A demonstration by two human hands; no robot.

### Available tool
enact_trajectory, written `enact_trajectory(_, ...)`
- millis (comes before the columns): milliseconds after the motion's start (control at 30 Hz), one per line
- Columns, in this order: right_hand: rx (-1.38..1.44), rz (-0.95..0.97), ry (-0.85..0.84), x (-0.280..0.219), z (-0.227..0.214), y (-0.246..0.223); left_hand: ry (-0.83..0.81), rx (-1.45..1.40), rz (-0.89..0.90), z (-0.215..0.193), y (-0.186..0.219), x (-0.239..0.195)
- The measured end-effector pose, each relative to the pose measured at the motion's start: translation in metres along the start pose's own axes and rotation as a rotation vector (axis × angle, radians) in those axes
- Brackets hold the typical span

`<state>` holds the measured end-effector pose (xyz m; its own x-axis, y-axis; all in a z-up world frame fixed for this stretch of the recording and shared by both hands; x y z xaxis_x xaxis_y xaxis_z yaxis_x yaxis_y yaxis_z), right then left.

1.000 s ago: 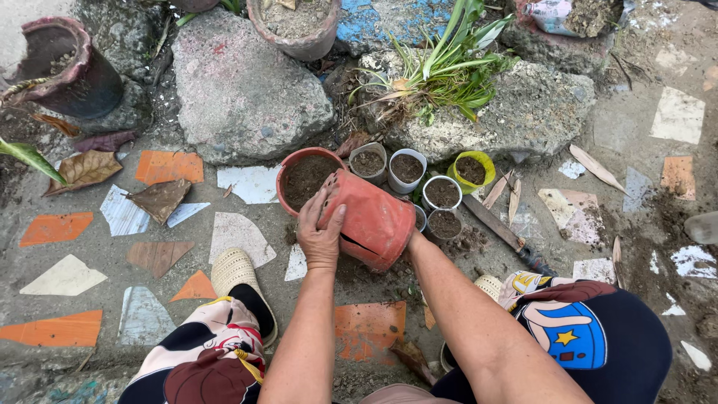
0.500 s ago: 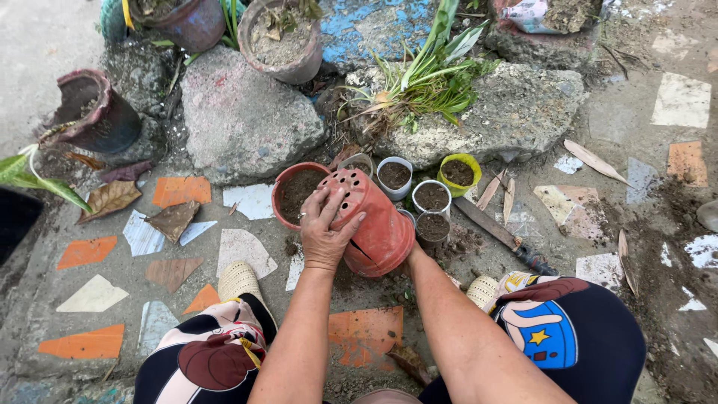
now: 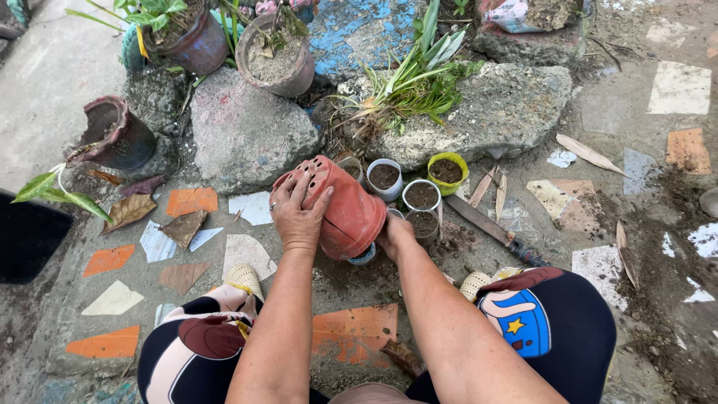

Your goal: The person fills multiple small pots with soil by hand, transfers soil between containers, and plants seeds in the prepared soil.

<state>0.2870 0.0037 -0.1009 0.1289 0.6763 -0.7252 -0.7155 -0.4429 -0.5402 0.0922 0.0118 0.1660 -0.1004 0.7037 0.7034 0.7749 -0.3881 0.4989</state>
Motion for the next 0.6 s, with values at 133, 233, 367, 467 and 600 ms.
enact_trajectory(133, 0.160, -0.011, -0.030, -0.036, 0.018, -0.025, -0.006, -0.024, 0.056, -0.002, 0.008, -0.002)
enact_trajectory(233, 0.175, -0.092, -0.166, -0.033, 0.025, -0.030, 0.010, -0.006, 0.076, -0.011, 0.013, -0.002)
enact_trajectory(367, -0.124, -0.256, -0.100, 0.004, 0.020, -0.016, -0.047, 0.064, 0.108, -0.019, 0.034, -0.011)
enact_trajectory(467, 0.016, -0.196, -0.035, 0.020, 0.005, -0.011, -0.104, 0.040, 0.215, -0.017, 0.062, -0.016)
enact_trajectory(600, 0.098, -0.107, -0.166, 0.011, 0.008, -0.018, -0.159, -0.049, 0.270, -0.011, 0.082, -0.015)
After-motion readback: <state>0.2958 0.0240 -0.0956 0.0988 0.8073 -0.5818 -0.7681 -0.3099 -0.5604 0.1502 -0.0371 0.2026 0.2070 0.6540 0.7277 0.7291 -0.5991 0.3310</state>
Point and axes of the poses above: each hand's wrist, its own x-axis towards the middle knuckle, its own z-axis out of the palm, y = z × x, the point moved 8 cm from there along x, towards the middle knuckle, and after that the axes turned 7 degrees about y, right-handed, at the moved point
